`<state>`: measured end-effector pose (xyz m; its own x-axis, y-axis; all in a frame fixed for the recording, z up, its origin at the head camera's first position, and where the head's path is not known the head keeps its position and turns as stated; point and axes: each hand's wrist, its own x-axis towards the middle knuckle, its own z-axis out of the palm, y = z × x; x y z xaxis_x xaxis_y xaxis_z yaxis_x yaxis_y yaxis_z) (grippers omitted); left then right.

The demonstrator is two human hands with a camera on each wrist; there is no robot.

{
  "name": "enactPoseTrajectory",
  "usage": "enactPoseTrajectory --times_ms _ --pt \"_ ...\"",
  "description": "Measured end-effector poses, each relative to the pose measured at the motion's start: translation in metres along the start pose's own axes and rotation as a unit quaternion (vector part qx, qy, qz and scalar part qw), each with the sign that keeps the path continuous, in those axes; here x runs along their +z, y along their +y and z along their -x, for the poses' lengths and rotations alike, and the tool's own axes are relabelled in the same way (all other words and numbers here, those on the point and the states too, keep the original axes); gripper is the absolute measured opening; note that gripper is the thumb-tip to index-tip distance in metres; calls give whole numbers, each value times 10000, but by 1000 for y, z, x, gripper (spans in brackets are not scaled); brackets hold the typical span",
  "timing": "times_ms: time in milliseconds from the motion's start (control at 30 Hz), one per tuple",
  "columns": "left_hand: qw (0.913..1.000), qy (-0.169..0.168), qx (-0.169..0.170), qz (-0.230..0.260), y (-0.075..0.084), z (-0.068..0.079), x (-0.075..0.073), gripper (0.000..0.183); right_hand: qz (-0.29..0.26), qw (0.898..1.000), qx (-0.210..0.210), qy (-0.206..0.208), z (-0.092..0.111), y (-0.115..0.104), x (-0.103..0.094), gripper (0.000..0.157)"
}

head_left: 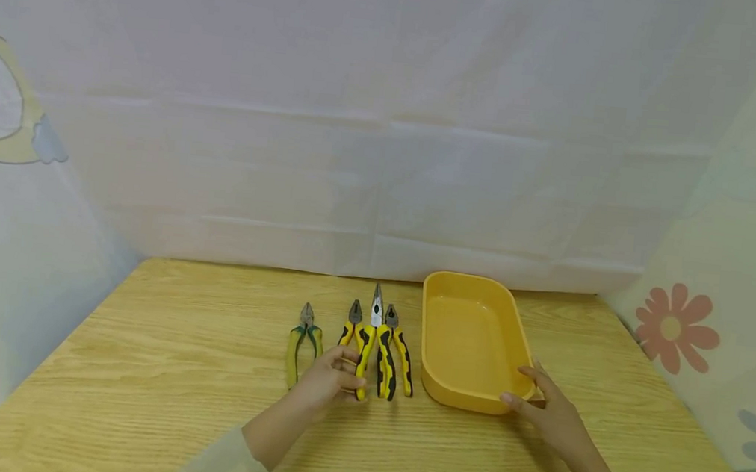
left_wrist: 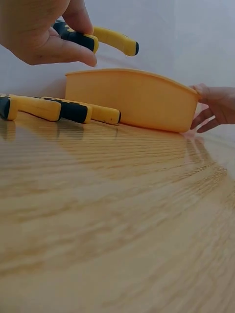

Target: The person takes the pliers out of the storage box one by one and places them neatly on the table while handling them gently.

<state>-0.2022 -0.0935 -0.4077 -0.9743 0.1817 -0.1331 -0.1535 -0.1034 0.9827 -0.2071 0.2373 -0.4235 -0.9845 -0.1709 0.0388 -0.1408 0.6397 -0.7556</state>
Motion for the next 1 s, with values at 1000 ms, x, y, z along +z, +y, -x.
enactPoseTrajectory --times_ms 1000 --pt "9978 593 13 -290 2 2 -35 32 31 10000 55 -2 -1 0 0 66"
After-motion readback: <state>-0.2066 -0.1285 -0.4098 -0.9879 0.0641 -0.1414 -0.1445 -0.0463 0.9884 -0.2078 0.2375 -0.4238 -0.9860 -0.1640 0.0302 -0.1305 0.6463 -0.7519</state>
